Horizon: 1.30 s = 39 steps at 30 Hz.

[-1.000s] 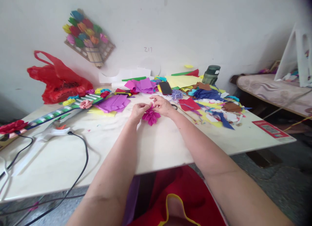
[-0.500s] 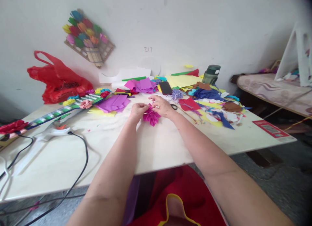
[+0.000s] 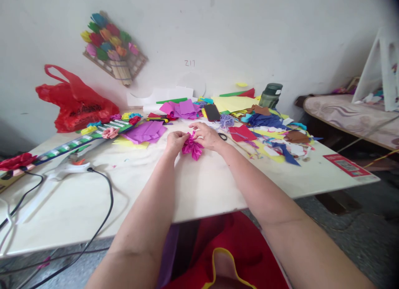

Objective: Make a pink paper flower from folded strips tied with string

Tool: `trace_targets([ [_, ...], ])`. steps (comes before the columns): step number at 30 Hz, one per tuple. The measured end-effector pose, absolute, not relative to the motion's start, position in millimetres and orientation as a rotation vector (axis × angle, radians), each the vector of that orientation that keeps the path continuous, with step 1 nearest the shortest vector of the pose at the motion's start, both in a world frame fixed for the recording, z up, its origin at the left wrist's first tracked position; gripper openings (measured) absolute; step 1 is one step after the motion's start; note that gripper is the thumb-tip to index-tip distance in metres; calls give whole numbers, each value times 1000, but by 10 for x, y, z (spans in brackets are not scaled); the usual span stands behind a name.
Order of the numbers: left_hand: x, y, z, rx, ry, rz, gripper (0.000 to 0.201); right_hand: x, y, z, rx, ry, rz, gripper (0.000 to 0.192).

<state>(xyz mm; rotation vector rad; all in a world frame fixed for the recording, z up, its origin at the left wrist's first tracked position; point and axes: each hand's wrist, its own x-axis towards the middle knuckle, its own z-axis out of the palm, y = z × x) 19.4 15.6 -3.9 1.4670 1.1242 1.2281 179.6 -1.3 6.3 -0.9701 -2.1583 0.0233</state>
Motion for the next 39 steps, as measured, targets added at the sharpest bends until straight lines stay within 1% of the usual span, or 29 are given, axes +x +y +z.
trace_targets([
  [12, 205, 136, -20, 1602, 1115, 1167, 32, 1800, -10, 73, -1047, -2189, 30, 12],
  [14, 205, 88, 36, 1536, 1058, 1163, 39, 1801, -1, 71, -1072, -2147, 10, 14],
  [16, 204, 20, 103, 1513, 976, 1153, 51, 1805, 16, 64, -1097, -2087, -5, 15],
  [18, 205, -48, 159, 1503, 927, 1159, 54, 1812, 37, 55, -1132, -2019, -5, 16],
  [22, 213, -95, 166, 1553, 849, 1062, 52, 1828, 67, 42, -1219, -1918, 46, 20],
  [25, 220, -35, 98, 1607, 858, 1050, 43, 1833, 67, 44, -1239, -1893, 79, 22],
  [32, 237, 21, 57, 1566, 944, 1033, 29, 1841, 74, 17, -1180, -1933, 147, 16],
  [39, 229, -22, 98, 1433, 960, 990, 23, 1845, 80, 11, -1082, -1989, 123, 12],
])
